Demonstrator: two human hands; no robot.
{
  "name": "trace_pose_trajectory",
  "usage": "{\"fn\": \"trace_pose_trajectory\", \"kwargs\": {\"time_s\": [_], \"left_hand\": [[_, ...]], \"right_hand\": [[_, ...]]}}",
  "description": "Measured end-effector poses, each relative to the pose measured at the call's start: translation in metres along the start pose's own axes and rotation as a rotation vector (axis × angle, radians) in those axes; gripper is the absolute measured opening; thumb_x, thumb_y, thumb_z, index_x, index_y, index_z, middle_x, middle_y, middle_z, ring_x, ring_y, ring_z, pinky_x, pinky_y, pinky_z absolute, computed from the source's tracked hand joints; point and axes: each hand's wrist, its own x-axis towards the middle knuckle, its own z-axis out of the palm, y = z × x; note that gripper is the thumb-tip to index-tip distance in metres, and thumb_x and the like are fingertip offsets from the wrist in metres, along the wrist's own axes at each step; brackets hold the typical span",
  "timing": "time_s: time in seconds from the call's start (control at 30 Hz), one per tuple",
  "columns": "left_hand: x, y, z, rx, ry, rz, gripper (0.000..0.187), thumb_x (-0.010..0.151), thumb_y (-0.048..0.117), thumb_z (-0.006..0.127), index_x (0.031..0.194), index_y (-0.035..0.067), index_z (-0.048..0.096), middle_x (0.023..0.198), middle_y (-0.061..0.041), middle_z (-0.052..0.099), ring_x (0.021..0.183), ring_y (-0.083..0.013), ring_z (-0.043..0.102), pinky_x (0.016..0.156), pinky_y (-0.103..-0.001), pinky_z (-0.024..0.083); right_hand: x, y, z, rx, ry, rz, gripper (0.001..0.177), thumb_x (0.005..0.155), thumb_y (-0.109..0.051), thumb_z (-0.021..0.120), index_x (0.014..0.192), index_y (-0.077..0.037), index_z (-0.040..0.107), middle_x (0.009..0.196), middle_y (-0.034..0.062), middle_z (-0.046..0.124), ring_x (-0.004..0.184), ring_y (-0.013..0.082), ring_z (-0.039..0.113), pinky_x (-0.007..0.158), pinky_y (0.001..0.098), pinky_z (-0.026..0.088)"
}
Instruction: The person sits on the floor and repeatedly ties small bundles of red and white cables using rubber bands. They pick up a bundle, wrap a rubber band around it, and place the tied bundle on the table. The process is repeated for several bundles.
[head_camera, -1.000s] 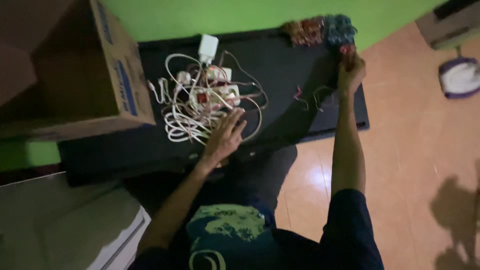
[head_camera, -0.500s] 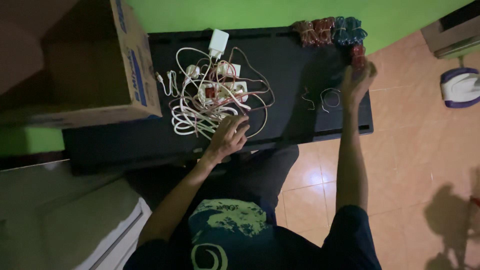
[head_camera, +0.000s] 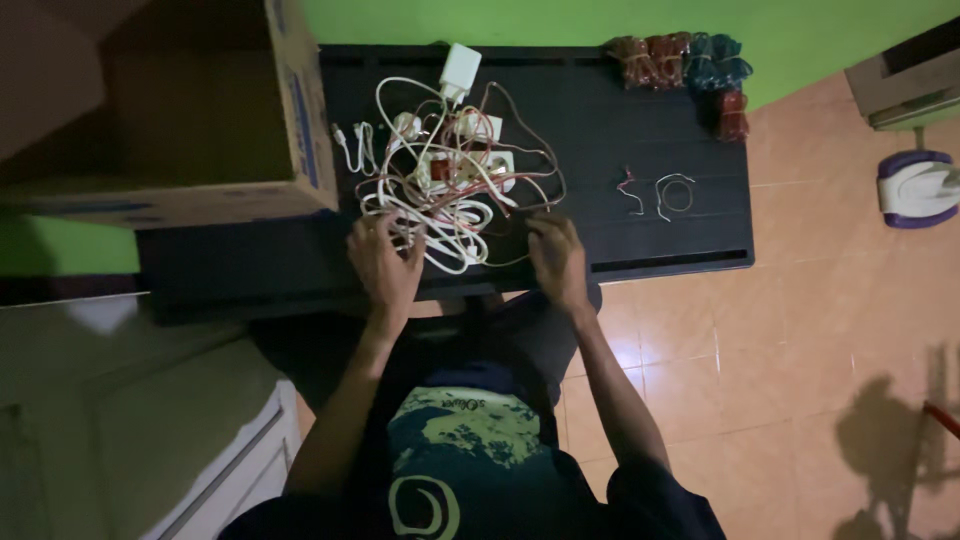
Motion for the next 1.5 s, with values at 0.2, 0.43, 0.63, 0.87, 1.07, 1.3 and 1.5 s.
{"fn": "trace_pose_trajectory", "kwargs": {"time_s": [0.2,0.43,0.63,0.87,1.07,1.3,1.5], "left_hand": [[0.02,0.017,-0.026,-0.198,-0.211,-0.188,0.011,0.1,0.014,0.072,0.105,0.005,0.068,0.098,-0.011,0.067,0.093,-0.0257,0.064,0.084,-0.04,0.049],[0.021,0.058,-0.048,-0.358,-0.113,0.064,0.01,0.093,0.013,0.078,0.1,0.005,0.076,0.101,-0.009,0.07,0.096,-0.0215,0.064,0.087,-0.039,0.053],[0.024,0.1,-0.061,-0.341,-0.191,0.145,0.024,0.093,0.013,0.079,0.115,0.005,0.075,0.115,-0.009,0.063,0.103,-0.024,0.063,0.088,-0.039,0.054],[0.071,0.116,-0.09,-0.4,-0.214,0.402,0.035,0.09,0.015,0.08,0.121,0.002,0.07,0.112,-0.012,0.068,0.096,-0.0204,0.067,0.087,-0.039,0.058],[0.092,0.136,-0.1,-0.634,-0.48,0.324,0.02,0.091,0.011,0.079,0.109,0.005,0.073,0.095,-0.008,0.075,0.081,-0.0154,0.074,0.07,-0.029,0.061],[0.104,0.152,-0.104,-0.534,-0.356,0.429,0.023,0.09,0.01,0.077,0.11,0.0,0.072,0.101,-0.014,0.073,0.089,-0.0216,0.071,0.076,-0.034,0.059],[0.114,0.15,-0.1,-0.629,-0.495,0.364,0.014,0.093,0.006,0.075,0.105,-0.001,0.073,0.095,-0.012,0.074,0.081,-0.0173,0.074,0.071,-0.03,0.062]], "right_hand": [[0.001,-0.026,0.026,0.102,-0.036,0.131,0.022,0.096,0.001,0.063,0.117,-0.001,0.07,0.126,0.0158,0.062,0.099,0.0246,0.068,0.073,0.0292,0.059],[0.007,-0.074,0.024,0.486,-0.225,0.124,0.022,0.107,-0.008,0.057,0.123,0.001,0.069,0.121,0.0096,0.067,0.111,0.0187,0.066,0.094,0.0293,0.055],[0.036,-0.11,0.013,0.6,-0.186,0.265,0.019,0.104,-0.003,0.063,0.119,0.002,0.073,0.108,0.0094,0.072,0.097,0.0154,0.067,0.086,0.03,0.057],[0.044,-0.135,-0.045,0.163,-0.223,-0.1,0.034,0.096,0.011,0.062,0.126,-0.003,0.07,0.105,0.0112,0.073,0.093,0.018,0.07,0.082,0.0304,0.057],[0.046,-0.142,-0.055,0.233,-0.161,0.013,0.02,0.103,-0.006,0.065,0.122,-0.002,0.072,0.103,0.0105,0.072,0.094,0.0168,0.068,0.081,0.0293,0.055],[0.042,-0.133,-0.054,0.413,-0.112,0.156,0.027,0.103,-0.017,0.066,0.121,0.001,0.075,0.092,0.0054,0.064,0.08,0.0105,0.057,0.067,0.0226,0.047],[0.043,-0.127,-0.052,0.431,-0.101,0.078,0.027,0.103,-0.02,0.069,0.117,0.003,0.074,0.098,0.0066,0.067,0.089,0.0118,0.062,0.077,0.0255,0.051]]}}
